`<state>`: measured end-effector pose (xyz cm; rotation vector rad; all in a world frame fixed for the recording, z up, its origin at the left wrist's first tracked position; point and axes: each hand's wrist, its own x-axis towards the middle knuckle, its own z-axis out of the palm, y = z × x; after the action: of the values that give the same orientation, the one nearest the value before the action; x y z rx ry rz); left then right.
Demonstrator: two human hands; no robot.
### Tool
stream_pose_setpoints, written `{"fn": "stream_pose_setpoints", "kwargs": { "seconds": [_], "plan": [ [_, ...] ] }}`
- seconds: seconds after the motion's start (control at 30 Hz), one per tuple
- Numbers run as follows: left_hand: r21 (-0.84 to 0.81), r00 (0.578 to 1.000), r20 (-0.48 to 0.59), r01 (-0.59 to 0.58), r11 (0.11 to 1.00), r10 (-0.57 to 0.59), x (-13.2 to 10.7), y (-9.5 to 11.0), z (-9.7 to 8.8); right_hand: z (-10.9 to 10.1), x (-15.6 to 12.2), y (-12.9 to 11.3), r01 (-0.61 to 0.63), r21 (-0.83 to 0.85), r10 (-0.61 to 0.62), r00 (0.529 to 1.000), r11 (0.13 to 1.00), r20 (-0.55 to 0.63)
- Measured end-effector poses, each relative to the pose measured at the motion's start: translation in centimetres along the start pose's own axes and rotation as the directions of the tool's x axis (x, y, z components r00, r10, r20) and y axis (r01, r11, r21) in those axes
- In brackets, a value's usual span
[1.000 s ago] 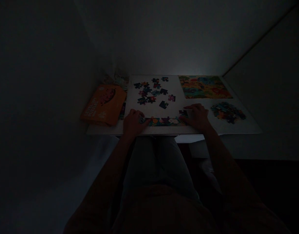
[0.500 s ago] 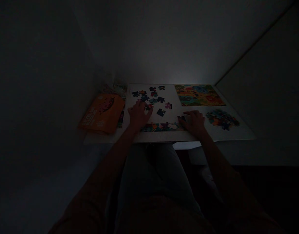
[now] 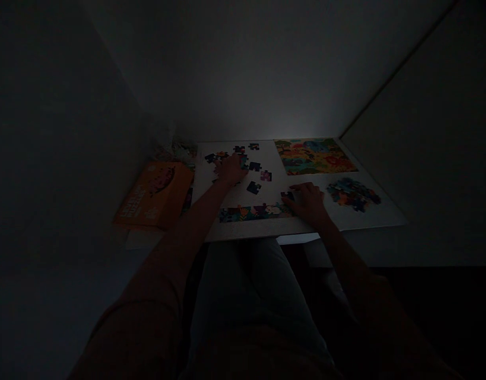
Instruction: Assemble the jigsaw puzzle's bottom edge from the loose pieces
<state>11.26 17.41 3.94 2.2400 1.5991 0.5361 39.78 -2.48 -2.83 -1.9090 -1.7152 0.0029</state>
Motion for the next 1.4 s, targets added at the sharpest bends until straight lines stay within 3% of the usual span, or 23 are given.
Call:
{"fn": "stream_pose_setpoints", "kwargs": {
  "seconds": [0.1, 0.2, 0.3, 0.37, 0.47, 0.53, 0.7, 0.87, 1.07, 1.4],
  "plan": [
    [-0.171, 0.997, -0.067, -0.041, 0.984, 0.03, -0.4, -0.3, -1.2, 0.0, 0.0, 0.2, 0.005, -0.01, -0.005, 1.0, 1.0, -0.008],
    [-0.386, 0.993, -0.089, -0.104, 0.917, 0.076, -3.0, -1.7, -3.3, 0.0, 0.1, 0.4, 0.016, -0.023, -0.016, 1.0, 1.0, 0.004],
    [-0.52, 0.982, -0.179, -0.152, 0.841, 0.067, -8.6, -4.5, -5.2, 0.2, 0.1, 0.7, 0.019, -0.042, -0.019, 1.0, 0.999, 0.001],
    [-0.563, 0.982, -0.187, -0.113, 0.819, 0.007, -13.0, -6.6, -5.8, 0.3, 0.0, 0.9, 0.02, -0.053, -0.02, 1.0, 0.998, -0.007],
    [-0.591, 0.983, -0.147, 0.002, 0.807, -0.111, -18.3, -9.1, -5.5, 0.3, 0.1, 1.2, 0.031, -0.066, -0.031, 0.999, 0.997, -0.007],
    [-0.553, 0.981, -0.149, 0.023, 0.833, -0.126, -20.2, -10.2, -4.9, 0.3, 0.1, 1.4, 0.035, -0.082, -0.035, 0.999, 0.996, 0.005],
    [-0.436, 0.985, -0.117, 0.065, 0.898, -0.128, -20.8, -10.6, -3.6, 0.0, 0.1, 1.5, 0.034, -0.121, -0.032, 0.999, 0.992, 0.022],
    [-0.331, 0.984, -0.159, 0.02, 0.943, -0.077, -20.8, -10.5, -2.8, -0.4, 0.1, 0.9, 0.019, -0.117, -0.017, 1.0, 0.993, 0.019],
    [-0.232, 0.984, -0.18, -0.027, 0.972, -0.016, -21.1, -10.6, -3.0, -0.8, 0.0, 0.4, 0.012, -0.112, -0.007, 0.999, 0.994, 0.052],
    [-0.136, 0.984, -0.163, 0.054, 0.989, -0.076, -21.2, -9.6, -3.2, -1.1, -0.1, 0.1, -0.003, -0.113, 0.013, 0.996, 0.994, 0.087]
  ]
}}
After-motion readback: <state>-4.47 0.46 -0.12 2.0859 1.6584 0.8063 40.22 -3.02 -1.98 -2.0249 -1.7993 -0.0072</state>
